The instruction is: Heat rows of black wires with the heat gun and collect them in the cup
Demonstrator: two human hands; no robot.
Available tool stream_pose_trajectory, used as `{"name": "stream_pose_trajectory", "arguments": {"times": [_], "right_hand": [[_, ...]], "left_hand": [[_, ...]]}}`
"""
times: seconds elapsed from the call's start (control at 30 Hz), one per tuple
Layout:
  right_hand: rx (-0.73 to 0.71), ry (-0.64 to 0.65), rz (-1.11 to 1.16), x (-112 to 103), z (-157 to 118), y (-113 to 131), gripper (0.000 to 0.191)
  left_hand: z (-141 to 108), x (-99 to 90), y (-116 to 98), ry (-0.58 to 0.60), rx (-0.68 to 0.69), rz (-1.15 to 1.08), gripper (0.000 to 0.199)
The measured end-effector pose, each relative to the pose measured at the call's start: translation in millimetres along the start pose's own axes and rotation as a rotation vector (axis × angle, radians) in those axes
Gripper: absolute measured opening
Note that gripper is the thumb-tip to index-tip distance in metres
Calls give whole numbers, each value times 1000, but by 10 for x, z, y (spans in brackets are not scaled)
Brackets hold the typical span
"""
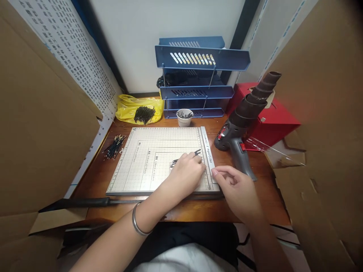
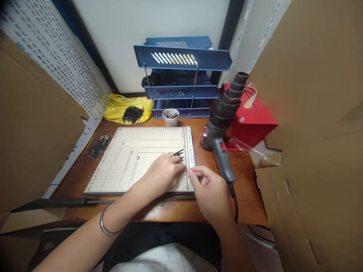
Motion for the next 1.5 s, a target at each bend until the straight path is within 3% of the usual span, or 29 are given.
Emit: {"name": "stream_pose_trajectory", "arguments": {"times": [0.13, 0.27, 0.4, 0.6, 0.93, 1.23, 1.5], "right_hand": [[-115, 5, -152, -11, 60, 53, 29], [-308, 102, -313, 58, 131, 152, 19], [-350, 192, -409, 166, 203, 220, 18], [-300, 200, -482, 198, 299, 274, 10], [-329, 330, -615, 281, 498, 497, 22], [-389, 317, -521, 210, 552, 504, 13], [-411, 297, -494, 201, 583, 464, 15]], "left_hand": [[-159, 6, 61, -106, -66, -118, 12], [-465, 28, 154, -172, -208, -182, 27], [-635, 76, 212, -186, -303, -144, 28], [-569, 85, 301, -263, -368, -86, 16], [-643, 149, 242, -292, -325, -43, 19], [-703, 186, 193, -399, -361, -130, 22], [-677, 261, 110, -311, -379, -98, 30]]}}
Point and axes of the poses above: each hand's wrist, its own z-axis towards the middle knuckle, its own x-axis out of the palm, y = z × x, the point moved 5 cm from there along z, towards the middle knuckle, and after that the axes turned 13 degrees about y, right-handed, at the moved point
